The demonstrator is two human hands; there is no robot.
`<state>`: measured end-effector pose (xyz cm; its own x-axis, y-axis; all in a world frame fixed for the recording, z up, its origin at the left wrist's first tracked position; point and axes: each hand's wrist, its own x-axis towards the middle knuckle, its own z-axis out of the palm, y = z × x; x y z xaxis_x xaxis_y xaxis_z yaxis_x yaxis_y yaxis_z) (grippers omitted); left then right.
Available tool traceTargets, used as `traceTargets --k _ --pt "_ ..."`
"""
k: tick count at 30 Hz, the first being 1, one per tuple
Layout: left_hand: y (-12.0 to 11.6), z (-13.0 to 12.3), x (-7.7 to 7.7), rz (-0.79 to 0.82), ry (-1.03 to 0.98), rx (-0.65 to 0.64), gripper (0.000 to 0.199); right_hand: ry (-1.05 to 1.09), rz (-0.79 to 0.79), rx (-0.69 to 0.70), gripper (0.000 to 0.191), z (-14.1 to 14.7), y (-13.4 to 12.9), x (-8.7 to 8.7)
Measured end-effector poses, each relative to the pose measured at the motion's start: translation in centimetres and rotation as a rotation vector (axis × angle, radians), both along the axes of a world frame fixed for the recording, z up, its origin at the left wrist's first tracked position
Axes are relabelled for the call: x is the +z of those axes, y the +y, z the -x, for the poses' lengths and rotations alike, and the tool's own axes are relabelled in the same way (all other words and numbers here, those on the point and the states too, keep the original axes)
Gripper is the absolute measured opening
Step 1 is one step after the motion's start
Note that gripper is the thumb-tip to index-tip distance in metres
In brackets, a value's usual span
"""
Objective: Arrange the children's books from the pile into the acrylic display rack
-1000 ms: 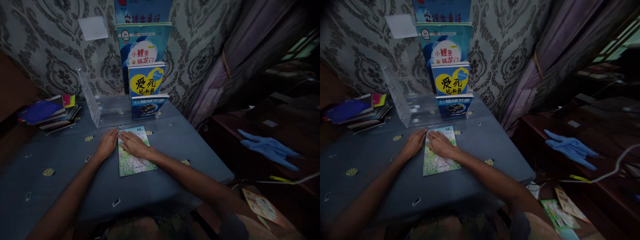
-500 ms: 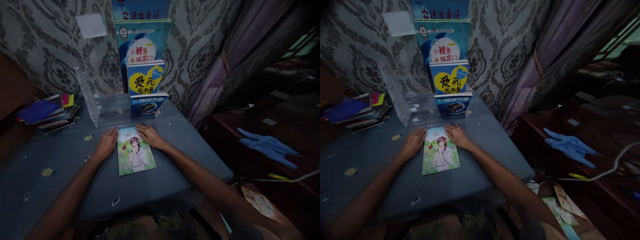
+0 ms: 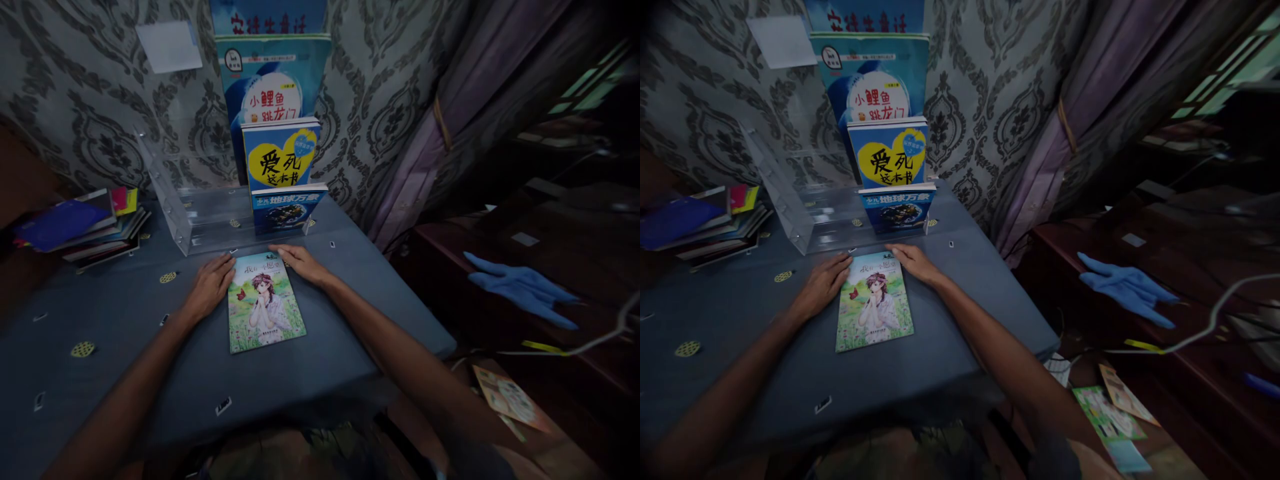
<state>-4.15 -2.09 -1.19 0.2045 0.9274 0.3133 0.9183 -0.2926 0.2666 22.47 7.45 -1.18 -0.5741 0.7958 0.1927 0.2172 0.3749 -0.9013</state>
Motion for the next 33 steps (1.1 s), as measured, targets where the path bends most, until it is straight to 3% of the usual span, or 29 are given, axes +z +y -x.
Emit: traceTargets --k 17,27,33 --pt "2.2 -2.4 1.2 0.154 0.126 -0.145 0.054 0.249 0.249 0.008 0.07 0.2 0.4 0.0" --pt "4.6 -6.0 1.4 0.132 0.17 -0.211 0.048 0.326 0.29 0.021 0.061 0.2 0.7 -0.1" --pt "5.3 -6.9 0.9 0.092 0.126 -0.277 0.048 0.391 0.331 -0.038 0.056 0.4 1.6 -0.7"
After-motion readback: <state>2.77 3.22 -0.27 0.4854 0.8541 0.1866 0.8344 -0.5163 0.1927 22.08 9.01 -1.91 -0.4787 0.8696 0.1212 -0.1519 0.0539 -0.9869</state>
